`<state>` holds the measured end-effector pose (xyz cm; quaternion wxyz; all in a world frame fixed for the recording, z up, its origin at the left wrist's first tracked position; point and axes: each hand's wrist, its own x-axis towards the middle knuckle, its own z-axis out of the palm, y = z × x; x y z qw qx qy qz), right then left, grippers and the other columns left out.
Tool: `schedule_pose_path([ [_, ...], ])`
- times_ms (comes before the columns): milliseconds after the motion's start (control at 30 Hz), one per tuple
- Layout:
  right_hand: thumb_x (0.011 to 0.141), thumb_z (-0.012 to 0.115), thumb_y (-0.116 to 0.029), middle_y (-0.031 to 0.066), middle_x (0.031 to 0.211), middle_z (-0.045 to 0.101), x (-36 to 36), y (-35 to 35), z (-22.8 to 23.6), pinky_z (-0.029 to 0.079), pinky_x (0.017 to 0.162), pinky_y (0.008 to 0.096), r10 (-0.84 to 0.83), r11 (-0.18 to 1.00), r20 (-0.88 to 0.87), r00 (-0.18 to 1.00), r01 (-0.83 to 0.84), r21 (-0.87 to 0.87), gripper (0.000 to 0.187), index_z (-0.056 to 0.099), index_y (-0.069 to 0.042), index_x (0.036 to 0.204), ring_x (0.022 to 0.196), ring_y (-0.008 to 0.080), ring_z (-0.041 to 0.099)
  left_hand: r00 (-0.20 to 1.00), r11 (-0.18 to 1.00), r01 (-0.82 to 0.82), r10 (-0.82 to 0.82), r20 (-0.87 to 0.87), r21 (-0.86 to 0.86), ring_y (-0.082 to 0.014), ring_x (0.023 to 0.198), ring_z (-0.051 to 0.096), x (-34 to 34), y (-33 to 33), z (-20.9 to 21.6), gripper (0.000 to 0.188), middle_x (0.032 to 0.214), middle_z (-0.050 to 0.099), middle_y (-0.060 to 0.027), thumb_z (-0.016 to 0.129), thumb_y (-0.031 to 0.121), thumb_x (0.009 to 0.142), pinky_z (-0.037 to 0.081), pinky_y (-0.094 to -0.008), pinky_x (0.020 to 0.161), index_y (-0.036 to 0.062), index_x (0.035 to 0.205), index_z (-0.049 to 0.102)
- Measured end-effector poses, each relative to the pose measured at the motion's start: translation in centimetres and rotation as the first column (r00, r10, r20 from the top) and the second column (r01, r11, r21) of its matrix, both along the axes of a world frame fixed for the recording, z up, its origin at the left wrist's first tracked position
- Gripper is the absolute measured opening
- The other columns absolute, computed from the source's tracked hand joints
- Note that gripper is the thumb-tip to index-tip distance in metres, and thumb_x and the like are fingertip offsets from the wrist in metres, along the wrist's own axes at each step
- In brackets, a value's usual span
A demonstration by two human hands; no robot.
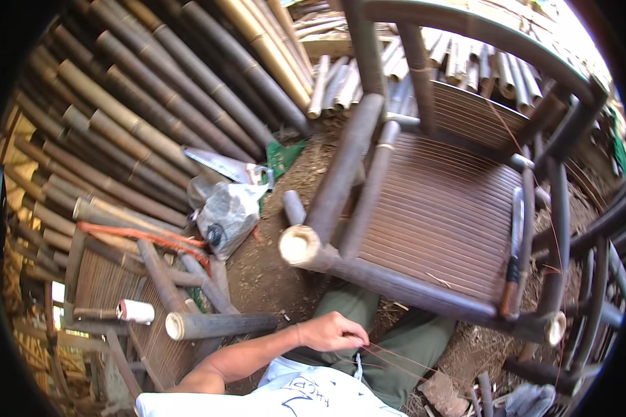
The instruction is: The person shaves a thin bamboo strip using a blade and then weaves the strip into the backrest of a bamboo chair frame, securing it by hand.
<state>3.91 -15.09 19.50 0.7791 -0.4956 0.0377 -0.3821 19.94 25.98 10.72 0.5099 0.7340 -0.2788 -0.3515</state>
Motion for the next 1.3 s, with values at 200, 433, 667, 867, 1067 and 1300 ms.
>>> schedule_pose_path([
  [200, 0.100, 0.053, -0.012, 0.0107, 0.100, 0.066, -12.7, -8.6, -12.3, 0.052, 0.087, 0.0387, -0.648, 0.690, -0.667, 0.369, -0.089, -0.719, 0.020, 0.066, 0.000, 0.111, 0.098, 0.0223, 0.063, 0.959, 0.910, -0.251, 0.188, -0.210, -0.329, -0.0135, 0.065, 0.064, 2.9, 11.1, 8.3, 0.020, 0.086, 0.074, -0.0140, 0.072, 0.015, 0.092, 0.052, -0.0282, 0.058, -0.0008, 0.102, 0.078],
  [433, 0.092, 0.070, -0.017, 0.0146, 0.110, 0.070, 2.7, 5.8, -1.8, 0.053, 0.094, 0.0375, -0.081, 0.573, -0.845, 0.528, -0.669, -0.473, 0.024, 0.074, -0.003, 0.112, 0.104, 0.0274, 0.067, 0.692, 0.268, -0.508, 0.694, -0.202, -0.819, -0.0047, 0.058, 0.042, 22.1, 15.0, 17.5, 0.032, 0.068, 0.044, 0.0043, 0.049, 0.025, 0.109, 0.040, -0.0224, 0.062, -0.0004, 0.124, 0.061],
  [667, 0.097, 0.057, -0.033, 0.0286, 0.094, 0.071, 17.7, 6.4, 2.9, 0.055, 0.084, 0.0540, -0.748, 0.374, -0.588, 0.306, -0.538, -0.756, 0.044, 0.053, -0.001, 0.127, 0.093, 0.0456, 0.069, 0.119, 0.435, -0.871, 0.638, 0.761, -0.229, -0.0258, 0.097, 0.069, 40.6, 22.4, 15.7, 0.040, 0.109, 0.072, -0.0141, 0.065, 0.032, 0.099, 0.055, -0.0381, 0.089, 0.0037, 0.127, 0.069],
  [867, 0.099, 0.055, -0.030, 0.0319, 0.126, 0.061, 22.3, 1.9, -5.3, 0.052, 0.098, 0.0513, -0.813, 0.384, -0.572, 0.111, -0.635, -0.670, 0.052, 0.043, -0.001, 0.140, 0.117, 0.0435, 0.063, 0.234, 0.893, -0.450, 0.084, 0.969, 0.031, -0.0424, 0.135, 0.046, 27.2, 6.5, 14.3, 0.071, 0.146, 0.048, -0.0256, 0.077, 0.030, 0.085, 0.037, -0.0485, 0.114, 0.0000, 0.144, 0.050],
  [1067, 0.095, 0.050, -0.018, 0.0310, 0.120, 0.063, 20.0, 5.6, -4.7, 0.054, 0.088, 0.0558, -0.775, 0.500, -0.623, 0.105, -0.501, -0.706, 0.035, 0.052, -0.002, 0.125, 0.107, 0.0439, 0.067, 0.522, 0.931, 0.180, -0.364, 0.771, 0.318, -0.0399, 0.137, 0.046, 17.8, -0.2, 10.3, 0.060, 0.145, 0.050, -0.0241, 0.077, 0.023, 0.085, 0.035, -0.0456, 0.116, 0.0000, 0.136, 0.056],
  [1300, 0.083, 0.061, -0.015, 0.0274, 0.132, 0.058, -4.4, 8.6, 1.5, 0.048, 0.103, 0.0435, -0.819, 0.363, -0.356, 0.449, -0.075, -0.929, 0.063, 0.045, -0.003, 0.143, 0.119, 0.0372, 0.060, 0.606, 0.930, 0.215, -0.367, 0.705, 0.299, -0.0411, 0.136, 0.045, 16.7, 1.4, 8.9, 0.050, 0.147, 0.046, -0.0217, 0.075, 0.007, 0.079, 0.038, -0.0484, 0.112, -0.0019, 0.126, 0.059],
])
